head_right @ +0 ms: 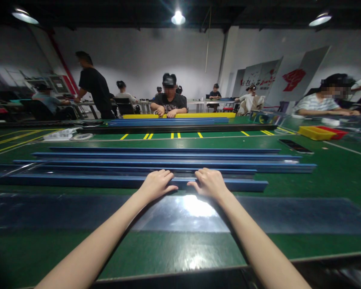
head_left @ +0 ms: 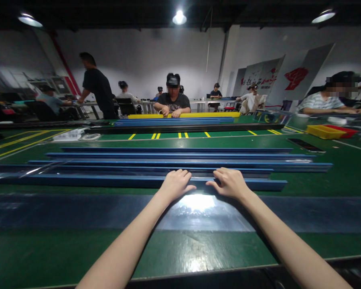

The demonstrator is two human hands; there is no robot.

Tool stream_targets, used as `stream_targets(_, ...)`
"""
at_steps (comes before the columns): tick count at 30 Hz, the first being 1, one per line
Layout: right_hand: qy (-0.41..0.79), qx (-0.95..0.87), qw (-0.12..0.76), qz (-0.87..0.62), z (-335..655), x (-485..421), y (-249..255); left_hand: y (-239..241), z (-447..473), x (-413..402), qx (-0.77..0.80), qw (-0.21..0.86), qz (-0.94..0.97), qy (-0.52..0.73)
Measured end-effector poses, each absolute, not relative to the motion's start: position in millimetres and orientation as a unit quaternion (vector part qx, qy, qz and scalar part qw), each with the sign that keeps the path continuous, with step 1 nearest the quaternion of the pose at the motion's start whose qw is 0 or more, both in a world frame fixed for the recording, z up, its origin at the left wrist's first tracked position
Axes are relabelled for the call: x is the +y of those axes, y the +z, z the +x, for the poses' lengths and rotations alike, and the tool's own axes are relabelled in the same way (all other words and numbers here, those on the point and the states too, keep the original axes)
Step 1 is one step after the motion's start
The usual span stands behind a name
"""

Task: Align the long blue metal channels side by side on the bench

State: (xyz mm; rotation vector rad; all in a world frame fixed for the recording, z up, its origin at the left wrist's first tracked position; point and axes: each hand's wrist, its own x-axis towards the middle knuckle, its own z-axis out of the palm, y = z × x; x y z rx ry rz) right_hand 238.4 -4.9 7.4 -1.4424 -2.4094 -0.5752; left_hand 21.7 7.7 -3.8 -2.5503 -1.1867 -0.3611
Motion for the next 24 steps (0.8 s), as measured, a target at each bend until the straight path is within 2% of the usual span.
stream_targets(7, -0.170, -0.843, 0.098, -0.501, 254.6, -3.4, 14.0, -0.9, 21.9, 7.2, -0.403, 0.165, -0.890, -0.132)
stream_targets(24, -0.144, -0.828, 0.104, -0.531, 279.2, -2.7, 12.0, -2.6, 20.9, 11.6, -0.388, 0.127, -0.902, -0.138)
